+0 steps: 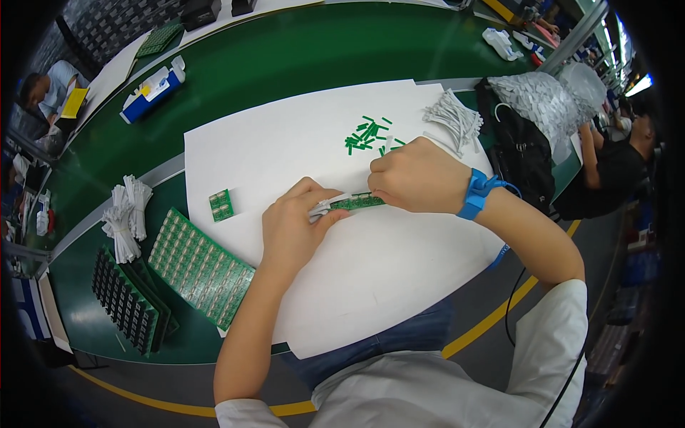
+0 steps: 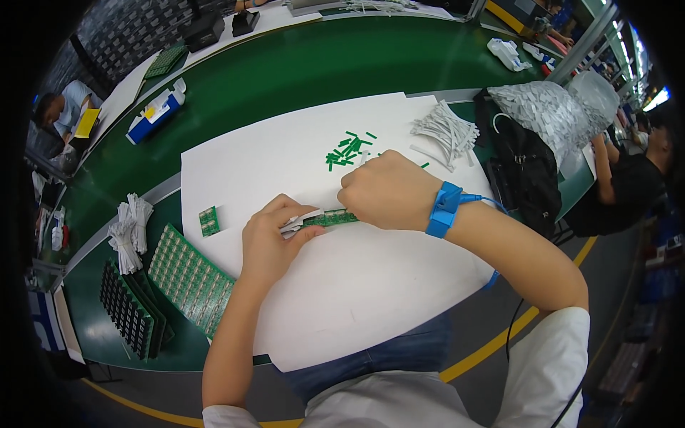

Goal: The person assembles electronic components and wire harnesses onto a printed circuit board by hand.

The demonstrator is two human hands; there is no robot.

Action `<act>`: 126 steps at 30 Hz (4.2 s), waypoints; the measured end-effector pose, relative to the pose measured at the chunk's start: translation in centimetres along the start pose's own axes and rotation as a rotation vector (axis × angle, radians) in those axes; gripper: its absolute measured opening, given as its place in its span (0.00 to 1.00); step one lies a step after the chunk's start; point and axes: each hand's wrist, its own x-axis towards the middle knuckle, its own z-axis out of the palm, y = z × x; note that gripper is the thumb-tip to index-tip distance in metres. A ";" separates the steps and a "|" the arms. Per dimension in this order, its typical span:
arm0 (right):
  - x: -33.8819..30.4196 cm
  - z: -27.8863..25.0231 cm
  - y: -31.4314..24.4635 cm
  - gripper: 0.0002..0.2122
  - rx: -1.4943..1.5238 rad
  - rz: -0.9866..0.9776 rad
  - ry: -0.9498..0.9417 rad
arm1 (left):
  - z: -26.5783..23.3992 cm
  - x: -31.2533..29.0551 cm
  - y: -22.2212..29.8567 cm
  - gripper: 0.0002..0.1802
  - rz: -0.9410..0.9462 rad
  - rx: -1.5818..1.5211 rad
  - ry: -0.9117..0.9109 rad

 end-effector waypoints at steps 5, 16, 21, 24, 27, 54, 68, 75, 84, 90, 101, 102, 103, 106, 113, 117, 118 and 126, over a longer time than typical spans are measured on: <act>-0.1 0.2 0.1 0.05 0.009 0.002 0.032 | -0.1 0.0 0.3 0.14 -0.018 0.021 -0.029; 0.9 -1.0 -0.2 0.03 0.068 0.048 -0.142 | 0.0 0.0 0.0 0.15 0.021 0.015 -0.010; 1.4 -0.9 -0.4 0.05 0.022 0.034 -0.151 | 0.1 0.0 -0.1 0.15 0.035 0.039 -0.002; 1.7 -1.2 -0.7 0.04 0.019 0.003 -0.134 | 0.1 0.0 -0.4 0.14 0.050 0.047 -0.001; 1.7 -1.4 -0.7 0.03 0.011 -0.020 -0.117 | 0.2 0.0 -0.3 0.14 0.064 0.037 0.005; 2.0 -2.3 0.3 0.04 0.057 0.069 -0.215 | 0.2 0.1 0.2 0.14 0.006 0.013 -0.004; -1.0 0.6 -8.3 0.07 0.723 0.361 0.728 | -0.2 -1.4 0.2 0.08 0.128 -0.061 0.148; 0.0 3.3 -9.1 0.10 0.852 0.457 0.901 | -0.5 -2.2 1.0 0.08 0.204 -0.375 -0.013; -0.9 2.8 -8.6 0.07 1.091 0.327 0.801 | -2.1 -2.6 1.2 0.16 -0.121 -0.839 -0.508; -1.0 0.9 -8.1 0.03 1.283 0.208 1.152 | -2.6 -2.3 2.2 0.13 -0.050 -0.752 -0.436; 0.6 2.4 -7.5 0.06 1.341 0.417 1.233 | -1.5 -2.4 1.6 0.20 -0.085 -0.605 -0.470; 0.9 2.0 -7.2 0.06 1.501 0.478 1.309 | -1.3 -2.4 1.7 0.20 -0.084 -0.604 -0.468; 0.4 2.5 -6.2 0.07 1.558 0.459 1.288 | -1.0 -2.4 1.6 0.18 -0.032 -0.466 -0.243; -0.7 2.4 -4.3 0.09 1.491 0.582 0.818 | -0.8 -1.4 0.4 0.14 0.257 -0.099 0.263; -1.4 3.1 -2.3 0.04 1.005 0.529 0.522 | -0.7 -1.0 -1.3 0.15 0.228 0.140 0.035; -1.8 0.4 -2.6 0.06 0.738 0.242 0.446 | -1.0 -1.3 -1.6 0.14 0.258 0.123 -0.005; -1.8 -0.3 -2.7 0.06 0.674 0.160 0.480 | -0.9 -1.3 -1.8 0.14 0.302 0.131 0.011; 0.2 -0.3 -1.9 0.01 0.299 0.071 0.184 | -0.8 -1.1 -1.7 0.13 0.315 0.105 -0.022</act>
